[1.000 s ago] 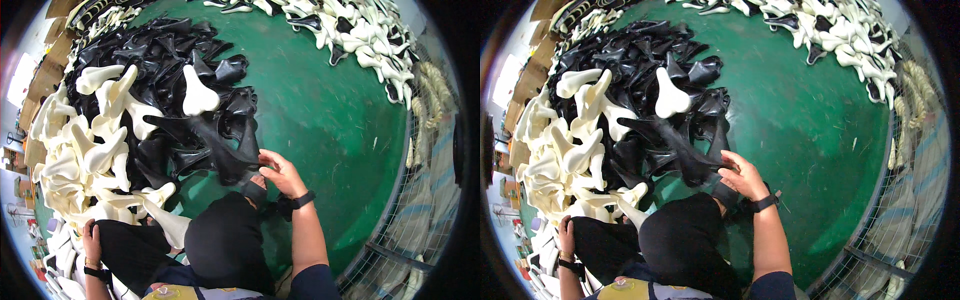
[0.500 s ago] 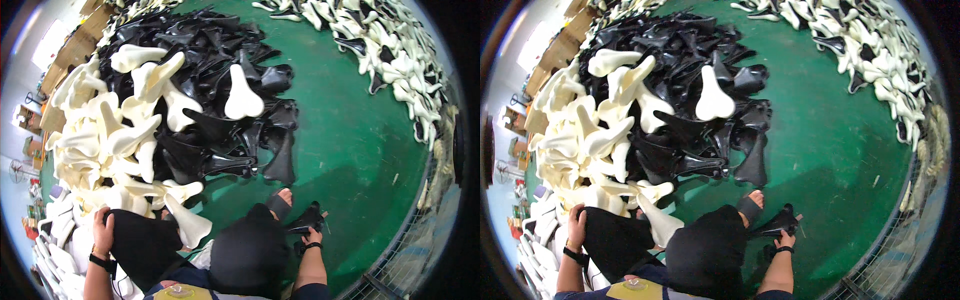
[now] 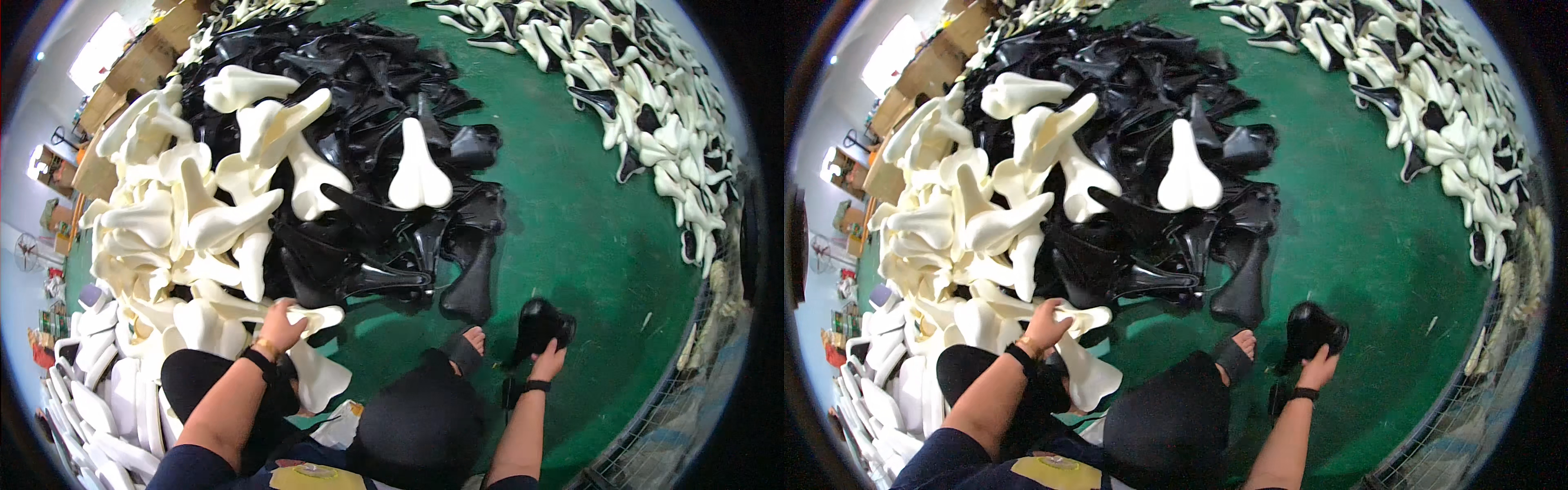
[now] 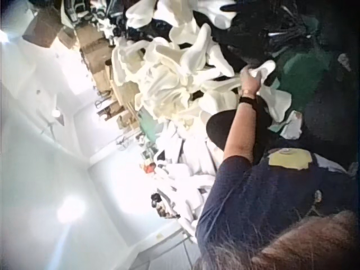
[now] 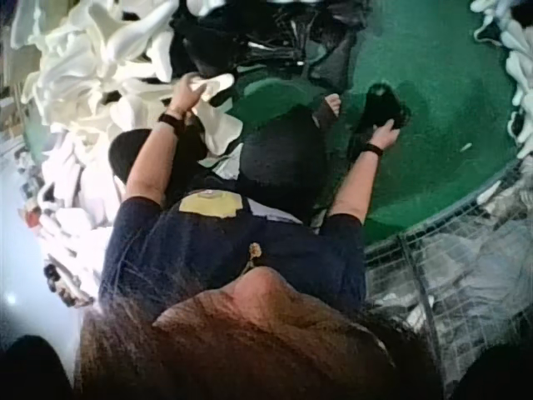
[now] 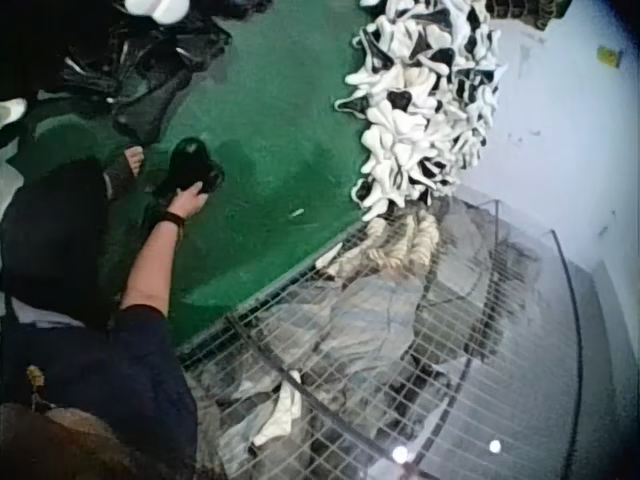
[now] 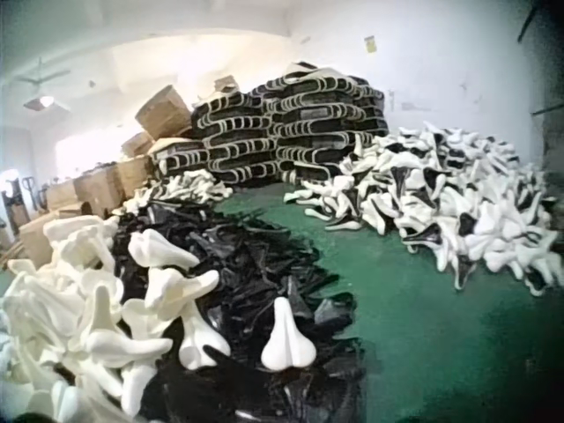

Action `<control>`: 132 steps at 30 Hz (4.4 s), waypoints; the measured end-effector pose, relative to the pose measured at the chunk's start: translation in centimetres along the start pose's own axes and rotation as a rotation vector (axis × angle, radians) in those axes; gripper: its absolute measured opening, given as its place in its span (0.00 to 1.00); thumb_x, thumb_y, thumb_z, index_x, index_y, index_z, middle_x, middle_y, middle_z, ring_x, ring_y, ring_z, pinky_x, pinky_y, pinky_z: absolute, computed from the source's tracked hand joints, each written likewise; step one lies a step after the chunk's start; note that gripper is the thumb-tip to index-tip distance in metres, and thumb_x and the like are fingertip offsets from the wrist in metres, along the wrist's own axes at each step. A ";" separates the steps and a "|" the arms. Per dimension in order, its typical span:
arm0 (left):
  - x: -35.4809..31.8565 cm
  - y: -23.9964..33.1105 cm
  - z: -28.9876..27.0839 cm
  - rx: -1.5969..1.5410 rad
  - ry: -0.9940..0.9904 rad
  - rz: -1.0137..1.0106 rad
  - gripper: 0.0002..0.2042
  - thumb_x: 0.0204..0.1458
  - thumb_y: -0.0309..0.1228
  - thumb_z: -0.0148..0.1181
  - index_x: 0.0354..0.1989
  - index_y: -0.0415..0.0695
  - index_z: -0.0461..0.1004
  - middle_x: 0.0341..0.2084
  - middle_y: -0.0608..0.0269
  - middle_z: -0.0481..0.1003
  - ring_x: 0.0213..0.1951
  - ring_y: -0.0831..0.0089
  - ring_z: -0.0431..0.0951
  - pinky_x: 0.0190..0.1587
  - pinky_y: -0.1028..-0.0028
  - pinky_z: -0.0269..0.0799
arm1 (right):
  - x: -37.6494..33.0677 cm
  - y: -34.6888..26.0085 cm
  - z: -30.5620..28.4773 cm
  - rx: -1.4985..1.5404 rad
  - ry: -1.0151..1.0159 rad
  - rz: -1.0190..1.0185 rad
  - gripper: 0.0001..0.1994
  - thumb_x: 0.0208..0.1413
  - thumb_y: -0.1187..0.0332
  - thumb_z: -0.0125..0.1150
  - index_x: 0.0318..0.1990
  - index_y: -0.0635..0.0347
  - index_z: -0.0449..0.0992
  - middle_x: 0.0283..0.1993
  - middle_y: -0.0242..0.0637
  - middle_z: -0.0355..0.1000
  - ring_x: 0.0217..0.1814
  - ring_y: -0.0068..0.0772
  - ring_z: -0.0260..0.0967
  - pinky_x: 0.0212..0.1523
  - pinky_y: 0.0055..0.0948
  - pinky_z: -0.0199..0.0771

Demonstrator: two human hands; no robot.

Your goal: Assembling bicycle seats by inserting foam cushions into black plastic/vinyl covers on a factory floor.

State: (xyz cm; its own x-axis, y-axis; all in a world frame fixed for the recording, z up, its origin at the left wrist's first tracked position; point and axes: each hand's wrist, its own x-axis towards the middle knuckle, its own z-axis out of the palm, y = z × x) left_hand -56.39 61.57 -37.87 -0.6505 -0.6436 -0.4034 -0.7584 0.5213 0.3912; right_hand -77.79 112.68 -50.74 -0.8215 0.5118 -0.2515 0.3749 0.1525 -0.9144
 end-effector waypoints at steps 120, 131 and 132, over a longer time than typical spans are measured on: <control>-5.1 7.9 -10.0 -2.142 -0.167 0.143 0.21 0.60 0.50 0.49 0.50 0.45 0.71 0.46 0.59 0.76 0.46 0.64 0.76 0.54 0.63 0.70 | -37.5 -27.8 14.0 -0.178 -0.958 -1.695 0.19 0.52 0.62 0.61 0.47 0.66 0.76 0.25 0.34 0.59 0.27 0.35 0.62 0.28 0.32 0.65; -5.8 7.8 -9.8 -2.113 -0.150 0.097 0.10 0.58 0.35 0.55 0.41 0.42 0.73 0.36 0.55 0.78 0.36 0.60 0.80 0.46 0.61 0.77 | -37.6 -27.4 13.5 -0.196 -1.028 -1.667 0.21 0.54 0.60 0.60 0.51 0.66 0.74 0.28 0.35 0.61 0.29 0.34 0.61 0.29 0.30 0.65; -5.5 7.5 -9.5 -2.115 -0.183 0.070 0.09 0.57 0.33 0.54 0.40 0.40 0.73 0.35 0.53 0.78 0.36 0.60 0.80 0.45 0.61 0.78 | -37.7 -27.3 13.5 -0.199 -1.028 -1.662 0.21 0.54 0.60 0.60 0.51 0.66 0.74 0.28 0.35 0.61 0.29 0.34 0.61 0.29 0.30 0.65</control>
State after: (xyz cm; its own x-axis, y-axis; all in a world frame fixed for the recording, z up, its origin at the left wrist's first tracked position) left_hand -58.12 63.68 -24.87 -0.7632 -0.5396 -0.3555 0.3584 -0.8113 0.4620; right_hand -62.85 77.82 -20.61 -0.2211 -0.8058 0.5493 -0.9269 -0.0016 -0.3754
